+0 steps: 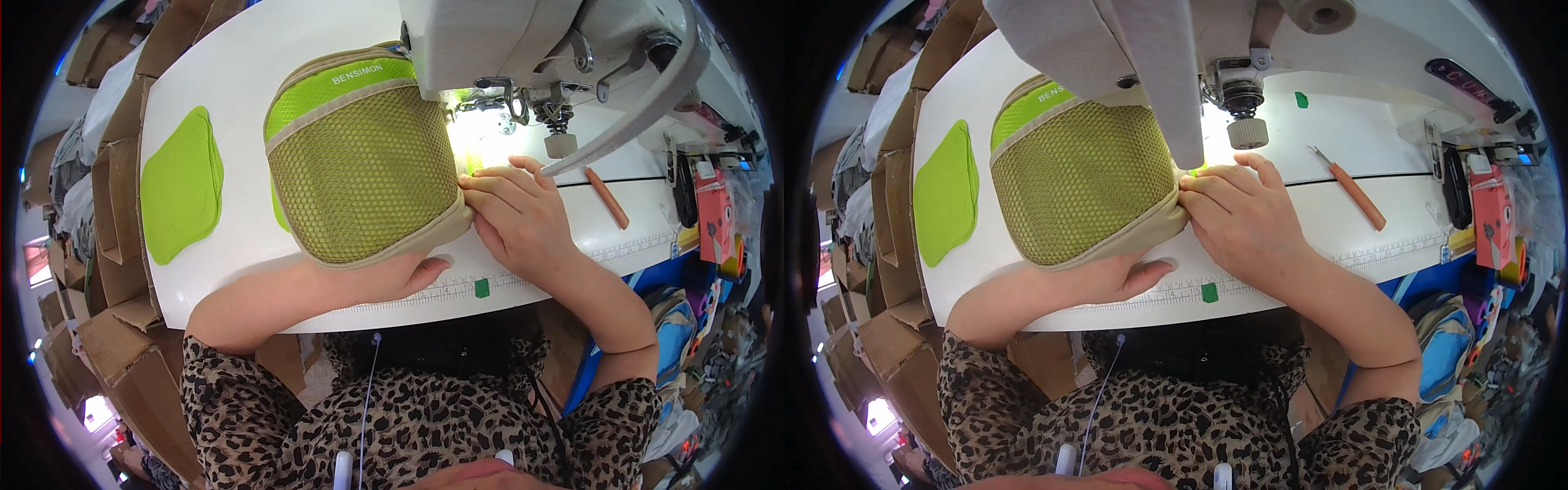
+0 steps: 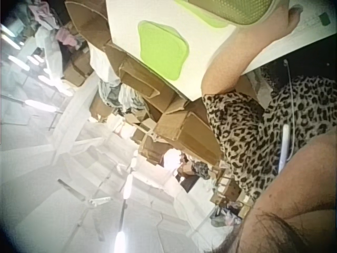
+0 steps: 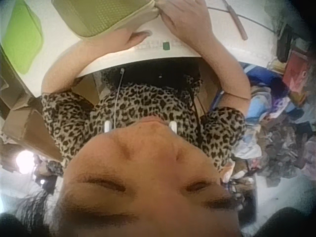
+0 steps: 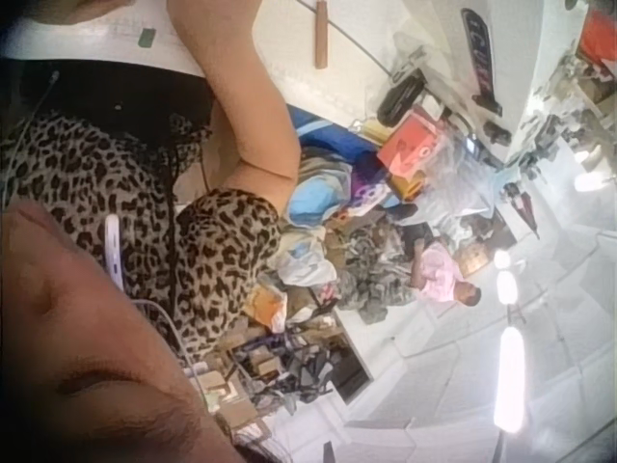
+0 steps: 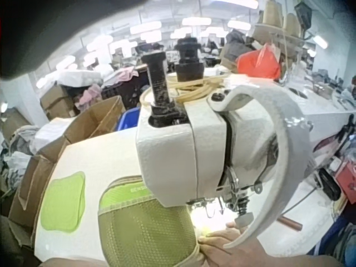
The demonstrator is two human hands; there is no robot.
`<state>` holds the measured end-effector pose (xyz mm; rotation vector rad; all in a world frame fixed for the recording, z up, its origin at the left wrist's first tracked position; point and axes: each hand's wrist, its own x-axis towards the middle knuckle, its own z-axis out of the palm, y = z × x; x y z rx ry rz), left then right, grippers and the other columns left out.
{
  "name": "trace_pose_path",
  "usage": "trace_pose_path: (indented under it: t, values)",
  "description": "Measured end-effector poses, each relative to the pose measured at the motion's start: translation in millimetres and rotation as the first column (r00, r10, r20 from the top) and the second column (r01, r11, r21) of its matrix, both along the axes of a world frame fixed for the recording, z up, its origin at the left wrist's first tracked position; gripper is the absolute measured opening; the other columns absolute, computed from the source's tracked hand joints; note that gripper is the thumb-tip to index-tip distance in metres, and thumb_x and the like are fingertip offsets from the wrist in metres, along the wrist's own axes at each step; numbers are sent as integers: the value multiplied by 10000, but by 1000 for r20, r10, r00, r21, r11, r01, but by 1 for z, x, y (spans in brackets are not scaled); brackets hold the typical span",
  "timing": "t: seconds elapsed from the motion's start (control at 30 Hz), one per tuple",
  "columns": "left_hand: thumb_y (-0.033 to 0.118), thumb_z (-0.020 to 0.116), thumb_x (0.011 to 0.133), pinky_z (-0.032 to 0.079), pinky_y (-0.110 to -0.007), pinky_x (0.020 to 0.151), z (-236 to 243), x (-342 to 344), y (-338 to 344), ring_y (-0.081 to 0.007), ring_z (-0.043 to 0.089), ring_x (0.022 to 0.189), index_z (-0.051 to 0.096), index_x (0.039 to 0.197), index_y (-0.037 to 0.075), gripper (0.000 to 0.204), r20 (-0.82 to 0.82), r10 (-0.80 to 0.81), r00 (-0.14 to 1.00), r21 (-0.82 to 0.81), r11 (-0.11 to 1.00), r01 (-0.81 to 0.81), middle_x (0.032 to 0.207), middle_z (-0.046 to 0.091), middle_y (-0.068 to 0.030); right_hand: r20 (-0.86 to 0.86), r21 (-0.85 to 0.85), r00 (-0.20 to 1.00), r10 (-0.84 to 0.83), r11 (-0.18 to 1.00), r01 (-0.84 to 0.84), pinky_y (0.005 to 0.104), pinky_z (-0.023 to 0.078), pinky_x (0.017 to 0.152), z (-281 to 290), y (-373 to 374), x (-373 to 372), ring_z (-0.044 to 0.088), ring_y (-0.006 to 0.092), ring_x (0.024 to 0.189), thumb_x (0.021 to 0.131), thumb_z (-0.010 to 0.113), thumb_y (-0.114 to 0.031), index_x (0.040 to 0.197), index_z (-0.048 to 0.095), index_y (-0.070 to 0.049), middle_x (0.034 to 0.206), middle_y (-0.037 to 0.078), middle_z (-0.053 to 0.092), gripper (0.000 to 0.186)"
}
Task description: Record production notes in a notepad and sew a mesh bag using an industrial sewing machine.
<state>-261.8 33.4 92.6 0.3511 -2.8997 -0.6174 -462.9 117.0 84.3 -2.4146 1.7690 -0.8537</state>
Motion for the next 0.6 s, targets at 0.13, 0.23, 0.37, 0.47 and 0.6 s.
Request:
trace_pose_path:
  t: [0.13,0.23,0.37,0.47,0.6]
  values:
    - [292,657,859,465,-381,887,6,-4,-5,-270,582,1036,571,1255,89,453,91,12,996,43,999,-16,1163,580,-119,-10,11,1000,-14,1000,14,422,416,980,-1,3,-2,611,146,994,757,702,-107,926,676,-81,1012,-7,668,173]
    - [275,691,841,466,-385,880,5,-2,-4,-264,588,1023,599,1230,98,438,-84,76,994,-75,994,-82,1149,597,-105,-24,2,1000,-15,1000,15,435,409,988,-3,4,-2,610,141,1012,763,701,-117,932,675,-82,1012,-6,668,175]
    - [286,708,831,467,-390,879,3,4,-4,-266,589,1023,588,1251,100,474,-62,88,994,-14,996,-89,1159,598,-104,-78,-19,997,-14,1000,12,448,400,989,-5,6,-2,615,140,1024,784,679,-122,928,673,-83,1028,3,670,149]
    - [286,710,831,468,-390,879,1,7,-4,-266,586,1029,584,1258,99,483,-65,96,993,22,995,-95,1163,597,-105,-95,-23,995,-8,1000,6,452,393,987,-6,6,-2,619,138,1023,794,664,-119,927,673,-82,1037,7,671,138]
    - [291,706,836,475,-393,870,-2,10,-10,-262,591,1017,576,1264,88,491,-98,83,992,65,995,-77,1150,604,-101,-114,-35,993,-16,999,12,455,386,983,-4,2,-2,621,132,1023,788,668,-121,937,677,-88,1036,-1,671,152]
